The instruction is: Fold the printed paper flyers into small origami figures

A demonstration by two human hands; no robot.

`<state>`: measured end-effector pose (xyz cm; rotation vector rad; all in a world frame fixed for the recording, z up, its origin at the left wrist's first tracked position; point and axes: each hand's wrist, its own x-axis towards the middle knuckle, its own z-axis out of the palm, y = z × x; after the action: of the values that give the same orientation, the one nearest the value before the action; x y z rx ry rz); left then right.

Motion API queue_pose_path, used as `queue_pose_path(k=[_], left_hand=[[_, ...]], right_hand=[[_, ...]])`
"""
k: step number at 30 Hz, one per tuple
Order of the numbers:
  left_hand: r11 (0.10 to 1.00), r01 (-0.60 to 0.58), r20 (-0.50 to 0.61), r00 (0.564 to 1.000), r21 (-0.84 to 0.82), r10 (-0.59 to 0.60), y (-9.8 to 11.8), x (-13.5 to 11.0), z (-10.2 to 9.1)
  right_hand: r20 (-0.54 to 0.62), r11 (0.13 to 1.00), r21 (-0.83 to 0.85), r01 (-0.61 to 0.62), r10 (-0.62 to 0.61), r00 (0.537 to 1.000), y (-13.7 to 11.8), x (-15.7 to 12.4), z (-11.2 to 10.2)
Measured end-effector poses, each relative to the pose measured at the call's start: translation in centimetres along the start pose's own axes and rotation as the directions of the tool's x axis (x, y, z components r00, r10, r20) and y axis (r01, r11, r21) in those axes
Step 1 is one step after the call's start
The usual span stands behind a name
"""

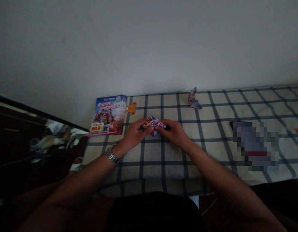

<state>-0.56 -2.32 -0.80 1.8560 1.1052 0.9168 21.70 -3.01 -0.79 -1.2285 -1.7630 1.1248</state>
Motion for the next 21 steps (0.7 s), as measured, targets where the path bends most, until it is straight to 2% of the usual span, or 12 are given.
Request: queue_pose_path(k=[5, 11, 21], left_hand=[[1.0, 0.002, -0.011, 1.0, 0.013, -0.002, -0.02, 0.08, -0.16], [1.0, 0.02, -0.029, 0.999, 0.008, -0.019, -0.31, 0.27, -0.38], [0.999, 0.02, -0.024, 0.999, -0.032, -0.021, -0.96, 0.21, -0.12]], right_hand=[[-0.012, 1.0, 0.003, -0.022, 0.022, 1.0, -0.28, 0.03, 0.05], [-0.007, 0.995, 0.095, -0.009, 0.01, 1.0, 0.02, 0.23, -0.07], [-0.025, 1.0, 0.0, -0.016, 0.016, 1.0, 0.44, 0.16, -0.45]])
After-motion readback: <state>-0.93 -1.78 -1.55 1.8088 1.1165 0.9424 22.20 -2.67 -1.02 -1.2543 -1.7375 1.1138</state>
